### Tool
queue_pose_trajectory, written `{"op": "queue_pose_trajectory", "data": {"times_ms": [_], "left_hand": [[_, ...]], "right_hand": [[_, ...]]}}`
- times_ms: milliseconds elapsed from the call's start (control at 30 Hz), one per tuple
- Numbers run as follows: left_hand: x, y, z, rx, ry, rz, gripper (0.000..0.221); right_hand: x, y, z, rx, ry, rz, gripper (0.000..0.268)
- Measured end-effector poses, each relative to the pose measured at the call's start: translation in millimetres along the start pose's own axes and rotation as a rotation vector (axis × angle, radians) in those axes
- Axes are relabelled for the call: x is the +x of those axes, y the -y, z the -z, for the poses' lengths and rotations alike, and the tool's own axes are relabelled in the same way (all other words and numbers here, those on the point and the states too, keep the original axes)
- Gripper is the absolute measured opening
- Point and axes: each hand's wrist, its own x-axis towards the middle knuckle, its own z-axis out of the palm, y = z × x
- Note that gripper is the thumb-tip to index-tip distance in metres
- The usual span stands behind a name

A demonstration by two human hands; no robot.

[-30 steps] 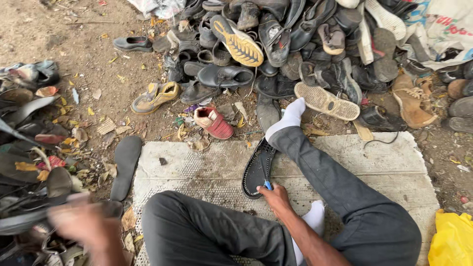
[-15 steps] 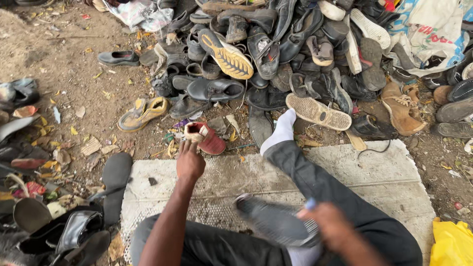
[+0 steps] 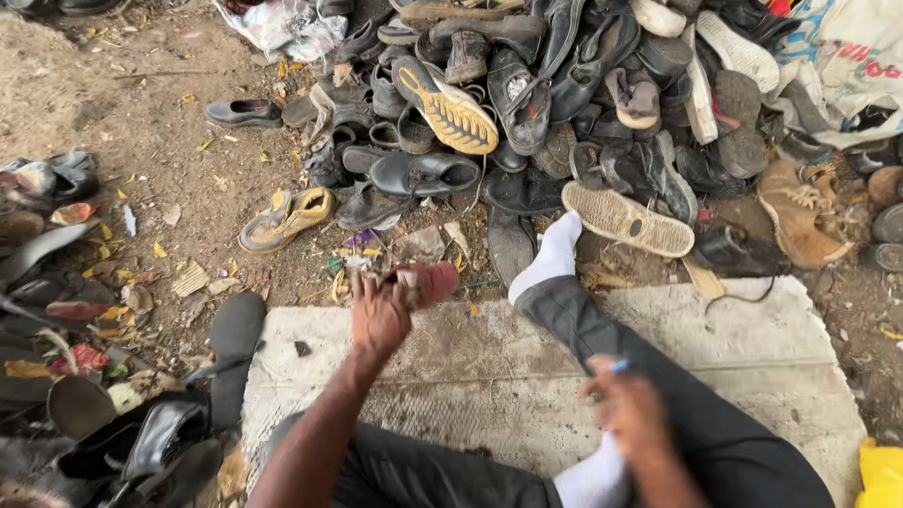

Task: The person repairs shoes using a blade to cut and scrape various parts of multiple shoes, handling a black shoe and a red shoe one at a time.

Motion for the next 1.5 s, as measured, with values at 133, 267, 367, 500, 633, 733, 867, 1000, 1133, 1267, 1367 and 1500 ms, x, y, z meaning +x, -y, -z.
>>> {"op": "queue_pose_trajectory", "data": {"times_ms": [133,267,367,500,633,733,867,1000,1133,1267,1367,1500], "left_hand": [[-72,-42,-27,-0.166,0.145,0.026,0.054],[-96,-61,-47,-0.124,-0.098,-0.109,0.042],[-116,-54,-40,-0.328,0.099,-0.063,0.035],[-120,-51,-42,-0.242,-0.017,-0.211,0.032],[-116,-71,-48,-0.197,0.106,-0.289,0.029],[-120,-93,-41,-0.184,0.137,-0.293,0.03],[-114,-96,-20,-0.208,0.212,-0.25,0.035],[-105,-99,-24,-0.069,0.165,-0.274,0.033],[-116,-97,-42,0.108,0.006,-0.421,0.039],[-111,-95,-57,0.134,0.023,-0.464,0.038],[-99,-95,-63,0.023,-0.186,-0.499,0.039],[-101,-92,-70,-0.098,-0.142,-0.464,0.039]], "right_hand": [[-60,-8,-56,0.027,0.129,-0.197,0.039],[-73,-13,-67,-0.109,0.242,-0.087,0.033],[-86,-30,-61,-0.055,0.233,-0.008,0.025],[-115,-46,-60,-0.066,0.202,-0.069,0.022],[-155,-27,-65,-0.153,0.204,-0.062,0.016],[-180,-6,-73,-0.189,0.256,0.068,0.017],[-192,-6,-90,-0.334,0.325,0.265,0.017],[-174,-24,-90,-0.489,0.267,0.295,0.02],[-150,-18,-83,-0.941,0.044,0.534,0.024],[-124,4,-98,-1.277,0.049,0.566,0.024],[-111,9,-123,-1.355,0.097,0.649,0.022],[-102,1,-142,-1.42,0.056,0.636,0.021]]}}
